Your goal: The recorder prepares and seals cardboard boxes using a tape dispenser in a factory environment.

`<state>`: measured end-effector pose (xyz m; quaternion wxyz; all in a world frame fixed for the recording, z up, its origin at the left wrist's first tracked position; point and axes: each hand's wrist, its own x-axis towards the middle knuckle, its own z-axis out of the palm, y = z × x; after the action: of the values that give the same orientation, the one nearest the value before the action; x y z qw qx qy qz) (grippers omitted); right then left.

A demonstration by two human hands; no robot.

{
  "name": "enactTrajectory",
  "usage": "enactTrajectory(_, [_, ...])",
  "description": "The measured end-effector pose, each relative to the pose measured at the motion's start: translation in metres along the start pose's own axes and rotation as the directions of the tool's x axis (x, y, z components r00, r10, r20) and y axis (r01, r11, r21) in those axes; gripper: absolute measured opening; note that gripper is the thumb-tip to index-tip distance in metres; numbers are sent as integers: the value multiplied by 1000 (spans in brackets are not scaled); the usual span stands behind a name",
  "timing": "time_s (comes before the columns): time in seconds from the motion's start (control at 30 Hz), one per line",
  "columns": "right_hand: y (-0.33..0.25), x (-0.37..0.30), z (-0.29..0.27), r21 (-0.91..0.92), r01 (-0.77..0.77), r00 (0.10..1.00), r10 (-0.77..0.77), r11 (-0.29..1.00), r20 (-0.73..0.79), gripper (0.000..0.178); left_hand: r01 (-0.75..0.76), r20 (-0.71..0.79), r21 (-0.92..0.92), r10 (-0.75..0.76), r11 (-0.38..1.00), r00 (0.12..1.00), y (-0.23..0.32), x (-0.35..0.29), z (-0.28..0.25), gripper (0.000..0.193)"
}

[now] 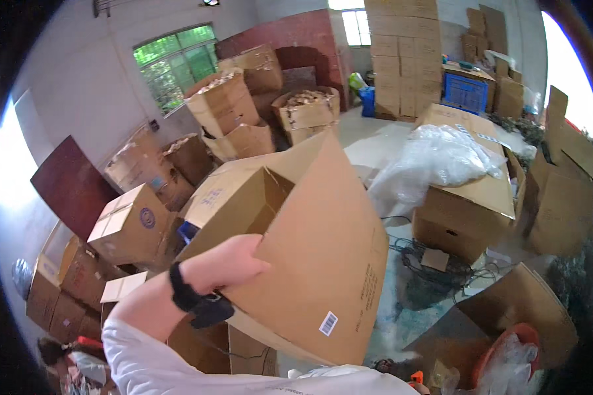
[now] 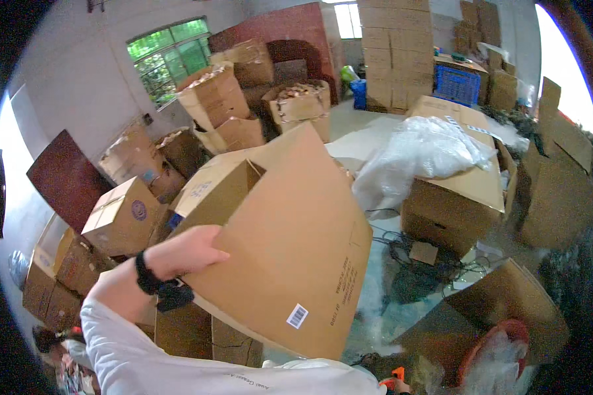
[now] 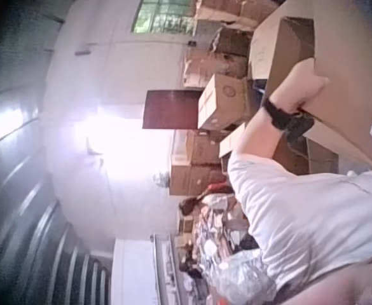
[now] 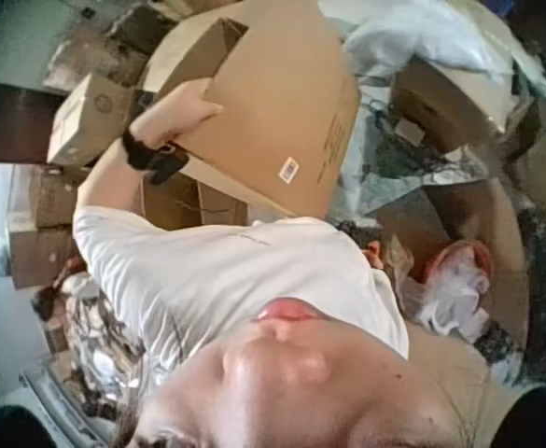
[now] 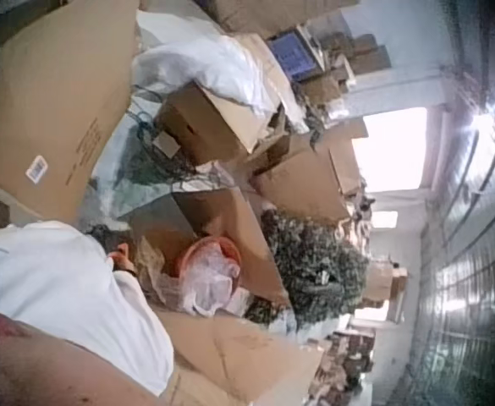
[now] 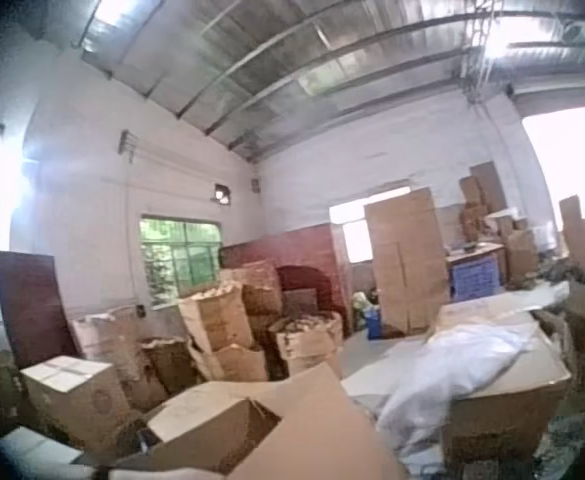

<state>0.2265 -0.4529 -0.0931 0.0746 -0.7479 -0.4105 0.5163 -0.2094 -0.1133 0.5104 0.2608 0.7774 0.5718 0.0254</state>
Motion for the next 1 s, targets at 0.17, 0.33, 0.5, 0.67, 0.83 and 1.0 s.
enactTrajectory(0.17, [-3, 51, -5, -82, 161, 983, -153, 983, 98, 39, 74, -195, 18, -69, 997, 978, -7, -94, -44, 37])
enactTrajectory(0.33, [-18, 126, 5, -70, 486, 860, -461, 871, 219, 42, 316, -408, -113, -334, 942, 850, -14, -202, -53, 36])
enactTrajectory(0.5, [-36, 199, 17, -25, 757, 645, -740, 653, 194, 28, 331, -542, -266, -425, 905, 725, -26, -275, -43, 34])
enactTrajectory(0.67, [-210, 116, -9, -37, 265, 912, -238, 964, 336, 41, 251, -630, -529, -573, 811, 524, -51, -353, -30, 39])
enactTrajectory(0.83, [-303, 84, -1, -378, 73, 980, 3, 923, 198, 48, 479, -723, -344, -553, 808, 414, -80, -380, -21, 37])
enactTrajectory(1.0, [-337, 61, -1, -484, 197, 971, -102, 852, 215, 48, 759, -774, -73, -517, 646, 366, -122, -401, 12, 31])
